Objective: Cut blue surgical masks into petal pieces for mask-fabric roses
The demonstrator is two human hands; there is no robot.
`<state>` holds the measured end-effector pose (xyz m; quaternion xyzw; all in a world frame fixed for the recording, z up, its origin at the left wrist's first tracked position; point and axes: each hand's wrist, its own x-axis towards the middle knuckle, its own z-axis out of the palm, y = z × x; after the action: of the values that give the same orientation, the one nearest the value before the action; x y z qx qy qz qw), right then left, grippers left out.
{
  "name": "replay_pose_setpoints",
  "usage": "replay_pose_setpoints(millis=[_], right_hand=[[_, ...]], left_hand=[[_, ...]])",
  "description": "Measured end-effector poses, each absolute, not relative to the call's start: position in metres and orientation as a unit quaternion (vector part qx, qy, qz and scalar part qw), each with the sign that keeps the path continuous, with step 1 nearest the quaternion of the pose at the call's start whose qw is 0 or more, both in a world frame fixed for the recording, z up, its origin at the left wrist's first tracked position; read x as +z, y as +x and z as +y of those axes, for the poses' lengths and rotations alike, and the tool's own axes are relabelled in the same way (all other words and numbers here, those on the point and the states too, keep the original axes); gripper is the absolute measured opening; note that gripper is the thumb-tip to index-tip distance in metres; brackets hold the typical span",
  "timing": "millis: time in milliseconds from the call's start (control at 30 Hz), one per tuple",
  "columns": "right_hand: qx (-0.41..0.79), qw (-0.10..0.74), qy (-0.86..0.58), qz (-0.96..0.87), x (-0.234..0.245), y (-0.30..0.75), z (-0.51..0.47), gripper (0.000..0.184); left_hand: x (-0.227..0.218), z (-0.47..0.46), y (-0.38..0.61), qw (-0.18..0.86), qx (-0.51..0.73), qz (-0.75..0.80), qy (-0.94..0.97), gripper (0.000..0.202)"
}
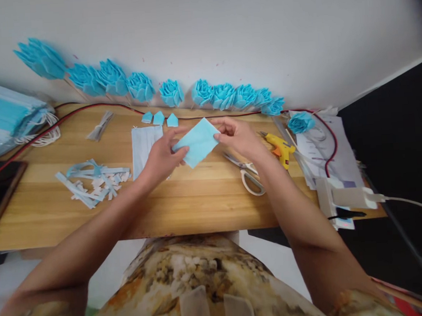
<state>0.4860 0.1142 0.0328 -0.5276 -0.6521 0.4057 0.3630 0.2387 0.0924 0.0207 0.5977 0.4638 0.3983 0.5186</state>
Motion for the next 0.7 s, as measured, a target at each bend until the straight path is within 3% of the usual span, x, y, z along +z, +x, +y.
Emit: replay_pose_setpoints(millis=[200,367,500,600,700], right_hand=[[0.253,0.293,-0.579,-0.717,0.037,0.491,0.152,0.042],[0.182,0.147,-0.62,-0.749,0.026,0.478,0.147,0.039],[0.135,0.062,-0.643,-0.751,0.019,0.468,0.142,0.028],[0.12,0.045,-0.644,-0.754,0.023,0.463,0.142,0.016],[0.148,0.091,-0.616,-0.769,0.034,0.458,0.137,0.011]], left_hand=[[0.03,0.117,0.255,0.431,0.426,0.451,0.655,0.05],[0.003,0.119,0.255,0.331,0.302,0.522,0.726,0.055],[-0.002,0.119,0.247,0.254,0.246,0.531,0.77,0.045],[0.007,0.125,0.242,0.211,0.297,0.503,0.784,0.044],[0.015,0.135,0.241,0.228,0.337,0.48,0.777,0.059]])
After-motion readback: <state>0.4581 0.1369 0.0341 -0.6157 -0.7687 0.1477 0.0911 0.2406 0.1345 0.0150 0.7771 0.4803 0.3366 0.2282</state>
